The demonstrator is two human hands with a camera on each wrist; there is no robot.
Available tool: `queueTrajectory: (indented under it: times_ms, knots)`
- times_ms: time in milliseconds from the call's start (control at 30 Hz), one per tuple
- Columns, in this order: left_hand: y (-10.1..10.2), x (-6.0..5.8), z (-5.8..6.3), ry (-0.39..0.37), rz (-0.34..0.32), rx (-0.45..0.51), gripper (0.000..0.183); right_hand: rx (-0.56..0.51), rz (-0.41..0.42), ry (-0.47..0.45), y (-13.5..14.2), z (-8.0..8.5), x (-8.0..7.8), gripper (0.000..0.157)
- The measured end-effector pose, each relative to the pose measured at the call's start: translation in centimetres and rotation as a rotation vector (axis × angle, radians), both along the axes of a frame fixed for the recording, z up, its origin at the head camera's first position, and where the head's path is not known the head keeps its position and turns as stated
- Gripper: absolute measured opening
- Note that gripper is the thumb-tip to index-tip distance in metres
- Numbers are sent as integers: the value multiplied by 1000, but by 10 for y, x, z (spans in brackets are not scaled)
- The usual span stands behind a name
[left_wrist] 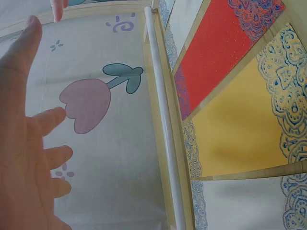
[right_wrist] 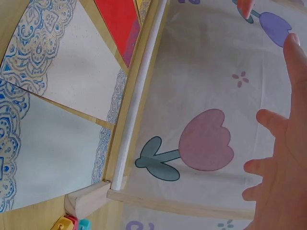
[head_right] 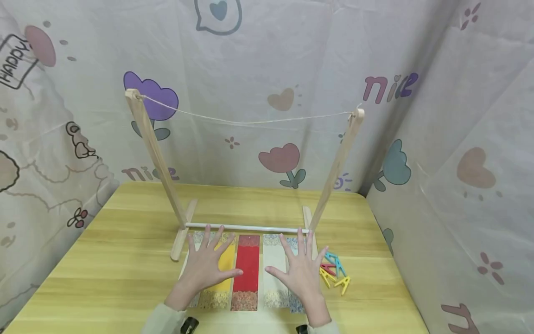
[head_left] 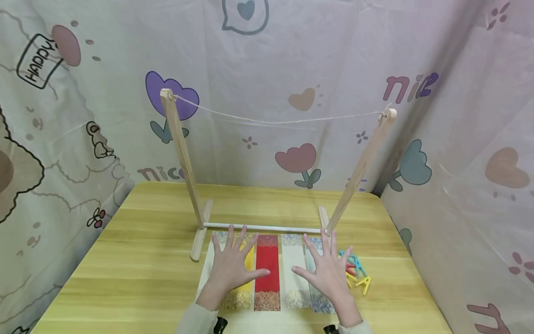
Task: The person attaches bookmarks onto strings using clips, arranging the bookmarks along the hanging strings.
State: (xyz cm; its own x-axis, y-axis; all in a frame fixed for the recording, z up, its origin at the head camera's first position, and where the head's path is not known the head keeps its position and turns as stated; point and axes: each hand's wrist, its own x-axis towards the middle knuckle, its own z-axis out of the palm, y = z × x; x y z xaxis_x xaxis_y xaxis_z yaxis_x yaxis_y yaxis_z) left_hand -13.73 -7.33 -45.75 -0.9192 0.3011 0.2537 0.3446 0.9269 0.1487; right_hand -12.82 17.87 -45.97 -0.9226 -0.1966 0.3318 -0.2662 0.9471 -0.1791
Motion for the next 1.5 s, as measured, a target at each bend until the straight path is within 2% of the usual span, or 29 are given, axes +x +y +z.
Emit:
queueTrajectory:
  times_ms: [167,300,600,800,933,1033,1167,1300,1500]
  knots:
    - [-3,-2,-2,50,-18,27,85,-35,26,24,3,-1,0,79]
    - [-6,-3,-4,57,-38,47,85,-50,41,36,5,-2,0,79]
    - [-15,-10,-15,116,-154,122,75,-67,76,76,14,-7,-1,74]
    - [-20,-13,-19,161,-174,159,70,-91,156,183,21,-11,-4,66]
    - [-24,-15,-21,158,-178,163,69,-149,247,322,27,-15,-7,57]
    - [-27,-17,-25,186,-183,165,68,-194,290,400,32,-17,-9,54]
    - [-30,-19,-32,232,-195,184,67,-226,298,419,38,-20,-9,51]
    - [-33,-19,-36,236,-206,205,65,-256,305,420,45,-25,-7,47]
    - [-36,-20,-40,226,-201,213,64,-365,331,456,53,-29,-6,43]
